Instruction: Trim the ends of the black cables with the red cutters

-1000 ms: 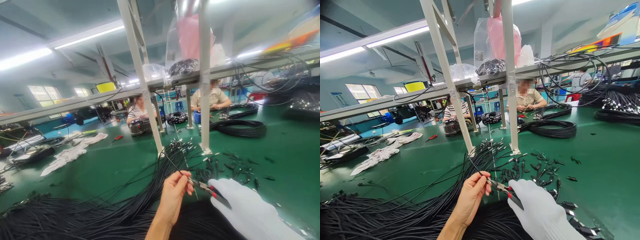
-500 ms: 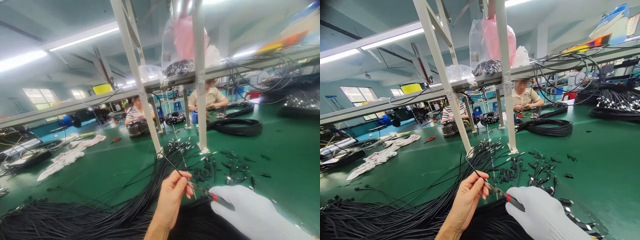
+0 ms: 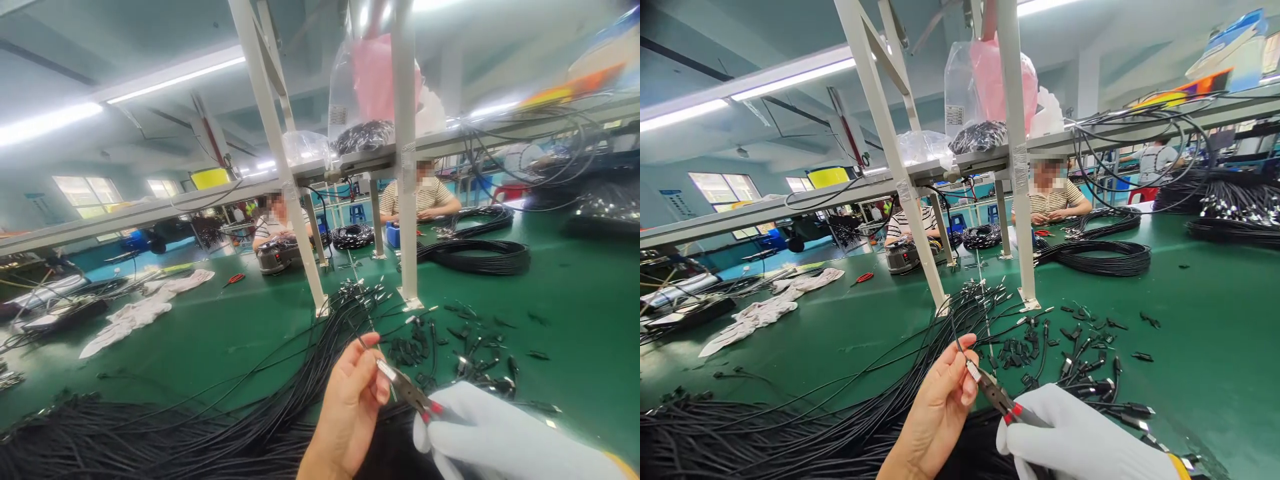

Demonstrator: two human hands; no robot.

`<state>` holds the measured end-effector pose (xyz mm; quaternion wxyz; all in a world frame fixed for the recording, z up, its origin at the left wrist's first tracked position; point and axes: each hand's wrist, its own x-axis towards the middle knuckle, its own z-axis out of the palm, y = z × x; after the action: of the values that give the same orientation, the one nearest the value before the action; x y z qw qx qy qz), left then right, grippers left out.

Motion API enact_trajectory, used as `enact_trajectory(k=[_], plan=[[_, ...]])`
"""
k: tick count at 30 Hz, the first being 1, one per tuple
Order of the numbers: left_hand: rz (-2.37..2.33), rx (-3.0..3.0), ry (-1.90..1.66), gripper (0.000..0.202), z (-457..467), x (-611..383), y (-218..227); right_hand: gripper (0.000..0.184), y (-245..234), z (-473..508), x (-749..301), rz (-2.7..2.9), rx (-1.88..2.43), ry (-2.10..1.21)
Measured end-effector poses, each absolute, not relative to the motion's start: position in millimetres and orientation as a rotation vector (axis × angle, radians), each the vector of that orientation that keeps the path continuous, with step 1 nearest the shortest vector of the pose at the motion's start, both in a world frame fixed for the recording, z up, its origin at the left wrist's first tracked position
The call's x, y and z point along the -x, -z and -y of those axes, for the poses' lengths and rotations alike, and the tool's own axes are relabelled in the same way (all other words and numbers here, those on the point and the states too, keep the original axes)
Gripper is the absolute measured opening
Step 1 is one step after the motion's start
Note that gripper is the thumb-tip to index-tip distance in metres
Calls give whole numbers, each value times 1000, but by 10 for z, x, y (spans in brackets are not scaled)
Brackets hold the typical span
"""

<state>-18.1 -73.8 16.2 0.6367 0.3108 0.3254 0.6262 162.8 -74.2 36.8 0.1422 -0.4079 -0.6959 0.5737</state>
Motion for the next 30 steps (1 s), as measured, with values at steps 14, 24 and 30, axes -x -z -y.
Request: enact_trajectory(k=[14, 24, 30], plan=[[-1302, -1627, -1685, 14, 833, 163, -152, 32, -38, 665, -1613, 2136, 1325, -1108], [-1204, -1184, -1529, 30, 744, 152, -122, 19, 206, 488, -1674, 2278, 956, 484], [-1074, -949, -1456, 32, 727, 194, -220, 33, 147, 443, -1674, 2210, 757, 775]])
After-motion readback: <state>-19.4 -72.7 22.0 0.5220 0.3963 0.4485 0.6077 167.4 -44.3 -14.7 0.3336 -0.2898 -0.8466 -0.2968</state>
